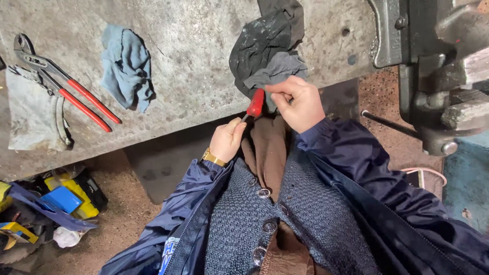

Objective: The person uses a T-handle hex key to work on a black mechanical part on a workbench. They then pick up a red-handled tool and wipe it with a blue cloth.

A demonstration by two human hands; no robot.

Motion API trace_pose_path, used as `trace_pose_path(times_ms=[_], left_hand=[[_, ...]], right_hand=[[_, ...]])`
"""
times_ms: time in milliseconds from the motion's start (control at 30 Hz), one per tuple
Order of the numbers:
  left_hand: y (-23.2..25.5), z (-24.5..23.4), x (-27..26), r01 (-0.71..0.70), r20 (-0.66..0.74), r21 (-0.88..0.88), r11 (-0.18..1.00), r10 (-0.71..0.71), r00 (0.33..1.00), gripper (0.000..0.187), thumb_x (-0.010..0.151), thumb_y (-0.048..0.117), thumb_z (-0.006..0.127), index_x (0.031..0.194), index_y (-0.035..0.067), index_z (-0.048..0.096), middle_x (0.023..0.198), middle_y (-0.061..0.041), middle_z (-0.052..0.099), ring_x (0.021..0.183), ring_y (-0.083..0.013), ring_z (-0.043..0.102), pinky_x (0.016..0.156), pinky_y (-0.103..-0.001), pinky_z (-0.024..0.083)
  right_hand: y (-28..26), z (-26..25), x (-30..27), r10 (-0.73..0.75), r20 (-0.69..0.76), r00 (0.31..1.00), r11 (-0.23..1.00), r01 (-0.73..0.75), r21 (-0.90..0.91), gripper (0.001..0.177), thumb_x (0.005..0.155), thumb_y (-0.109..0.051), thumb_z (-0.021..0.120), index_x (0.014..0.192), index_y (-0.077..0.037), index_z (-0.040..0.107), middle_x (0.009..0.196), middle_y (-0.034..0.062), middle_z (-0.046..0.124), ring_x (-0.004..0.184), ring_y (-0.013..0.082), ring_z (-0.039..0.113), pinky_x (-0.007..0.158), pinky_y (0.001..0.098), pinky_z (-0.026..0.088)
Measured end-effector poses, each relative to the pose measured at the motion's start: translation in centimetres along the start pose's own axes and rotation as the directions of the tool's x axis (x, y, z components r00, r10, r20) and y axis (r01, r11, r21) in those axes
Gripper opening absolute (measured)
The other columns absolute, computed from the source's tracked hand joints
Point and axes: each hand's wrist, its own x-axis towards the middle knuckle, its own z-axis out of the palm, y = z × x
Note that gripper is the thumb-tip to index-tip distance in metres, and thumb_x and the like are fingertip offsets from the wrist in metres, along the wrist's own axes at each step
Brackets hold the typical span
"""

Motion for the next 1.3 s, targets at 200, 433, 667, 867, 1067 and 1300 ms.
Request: trace_pose_path(times_ms=[200,433,667,867,1067,1300], left_hand=[[-0.9,0.2,-0.1,0.009,-0.004,-0.018,1.000,-0.009,1.000,0.028,0.107,0.029,0.054,0.097,0.006,0.067,0.064,-0.020,0.066,0.071,-0.0438,0.070,0.060,-0.046,0.055],[0.9,-0.7,0.2,-0.003,0.021,-0.004,1.000,0.003,1.000,0.026,0.108,0.026,0.052,0.096,0.007,0.065,0.068,-0.024,0.066,0.075,-0.0471,0.069,0.062,-0.051,0.054],[0.6,-0.7,-0.1,0.023,0.002,-0.006,1.000,-0.023,1.000,0.027,0.107,0.028,0.054,0.098,0.007,0.067,0.067,-0.022,0.067,0.073,-0.0450,0.070,0.060,-0.048,0.056],[0.4,-1.0,-0.1,0.006,-0.001,0.035,0.999,-0.006,1.000,0.025,0.106,0.031,0.055,0.098,0.009,0.066,0.068,-0.022,0.068,0.076,-0.0455,0.070,0.060,-0.050,0.055],[1.8,-1.6,0.3,0.039,0.006,0.104,0.994,-0.040,0.999,0.029,0.107,0.036,0.054,0.094,0.011,0.064,0.068,-0.020,0.068,0.076,-0.0447,0.070,0.060,-0.051,0.055],[2.7,-1.9,1.2,0.069,0.022,0.141,0.988,-0.073,0.997,0.032,0.107,0.039,0.053,0.093,0.013,0.063,0.067,-0.019,0.068,0.075,-0.0443,0.070,0.060,-0.053,0.055]], right_hand=[[-5.6,-0.8,0.3,-0.109,0.018,0.994,0.994,0.109,-0.014,0.028,0.087,0.006,0.072,0.108,-0.010,0.083,0.073,0.0117,0.062,0.064,0.0310,0.064,0.061,0.0388,0.056],[-5.2,-0.3,-0.6,-0.071,0.030,0.997,0.997,0.071,0.010,0.027,0.086,0.002,0.074,0.105,-0.015,0.083,0.076,0.0077,0.065,0.066,0.0257,0.065,0.063,0.0344,0.055],[-1.8,-0.4,-0.6,-0.059,-0.015,0.998,0.991,0.056,-0.124,0.029,0.085,0.004,0.071,0.105,-0.013,0.083,0.073,0.0079,0.060,0.066,0.0255,0.065,0.060,0.0358,0.054],[-3.0,-1.3,0.1,0.040,-0.087,0.995,0.997,-0.045,-0.055,0.032,0.086,0.004,0.071,0.109,-0.015,0.082,0.081,0.0034,0.066,0.072,0.0140,0.067,0.060,0.0263,0.055],[-2.4,-6.4,0.8,0.033,-0.171,0.985,0.999,-0.036,-0.017,0.031,0.090,0.012,0.070,0.116,-0.004,0.079,0.091,0.0092,0.065,0.071,0.0143,0.068,0.052,0.0230,0.055],[-1.5,-5.0,1.4,-0.409,-0.121,0.904,0.714,0.235,-0.660,0.033,0.096,-0.034,0.087,0.115,-0.010,0.073,0.100,0.0029,0.060,0.093,0.0243,0.070,0.079,0.0369,0.060]])
